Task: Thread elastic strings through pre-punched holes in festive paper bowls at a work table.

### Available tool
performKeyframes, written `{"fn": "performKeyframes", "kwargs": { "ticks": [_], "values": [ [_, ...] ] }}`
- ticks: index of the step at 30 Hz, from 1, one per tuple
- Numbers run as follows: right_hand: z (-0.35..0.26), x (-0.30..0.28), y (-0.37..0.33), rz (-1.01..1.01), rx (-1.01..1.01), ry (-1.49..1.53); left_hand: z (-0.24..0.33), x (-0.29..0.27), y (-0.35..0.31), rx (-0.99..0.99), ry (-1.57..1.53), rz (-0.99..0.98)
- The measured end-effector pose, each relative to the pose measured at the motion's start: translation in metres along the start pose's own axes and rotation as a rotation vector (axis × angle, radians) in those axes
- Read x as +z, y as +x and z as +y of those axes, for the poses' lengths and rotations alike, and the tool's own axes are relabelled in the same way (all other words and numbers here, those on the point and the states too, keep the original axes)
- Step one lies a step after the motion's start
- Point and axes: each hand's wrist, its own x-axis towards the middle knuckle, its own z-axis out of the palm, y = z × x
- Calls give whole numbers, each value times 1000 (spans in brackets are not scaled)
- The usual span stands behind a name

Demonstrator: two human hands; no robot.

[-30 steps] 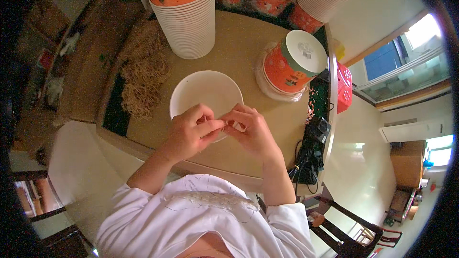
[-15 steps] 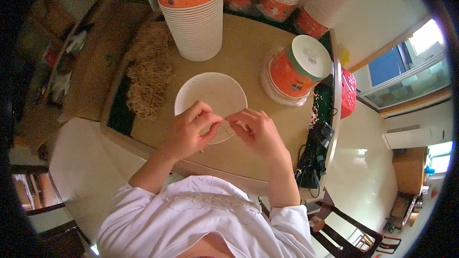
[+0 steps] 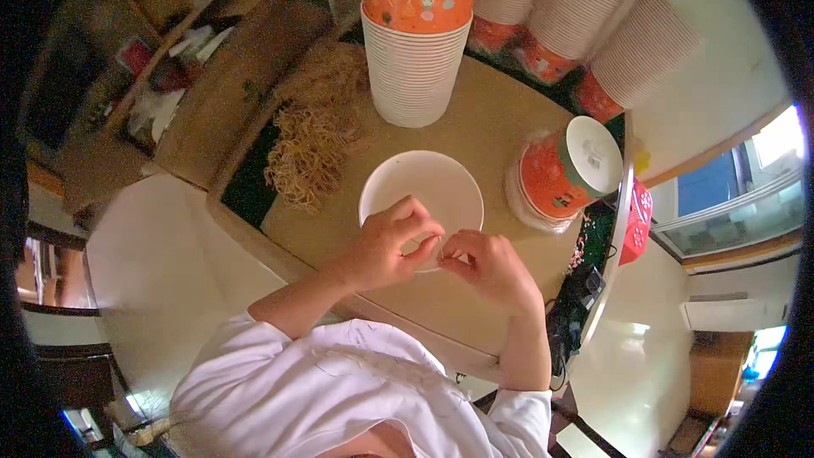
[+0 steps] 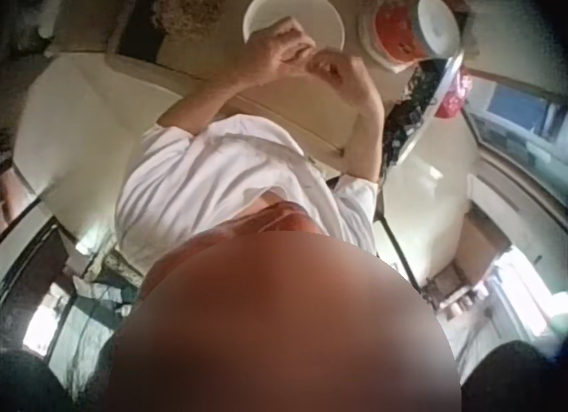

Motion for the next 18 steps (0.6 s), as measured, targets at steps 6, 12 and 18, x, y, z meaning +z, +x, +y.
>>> {"fn": "performKeyframes", "kwargs": {
  "ticks": [6,12,18],
  "values": [
    [16,-2,2,88,34,34,3,-4,3,-227,-8,-17],
    [28,2,10,223,158,357,-7,-4,-2,-131,157,-360],
    [33,8,13,334,187,456,3,-10,10,-434,-239,-391]
  ]
}}
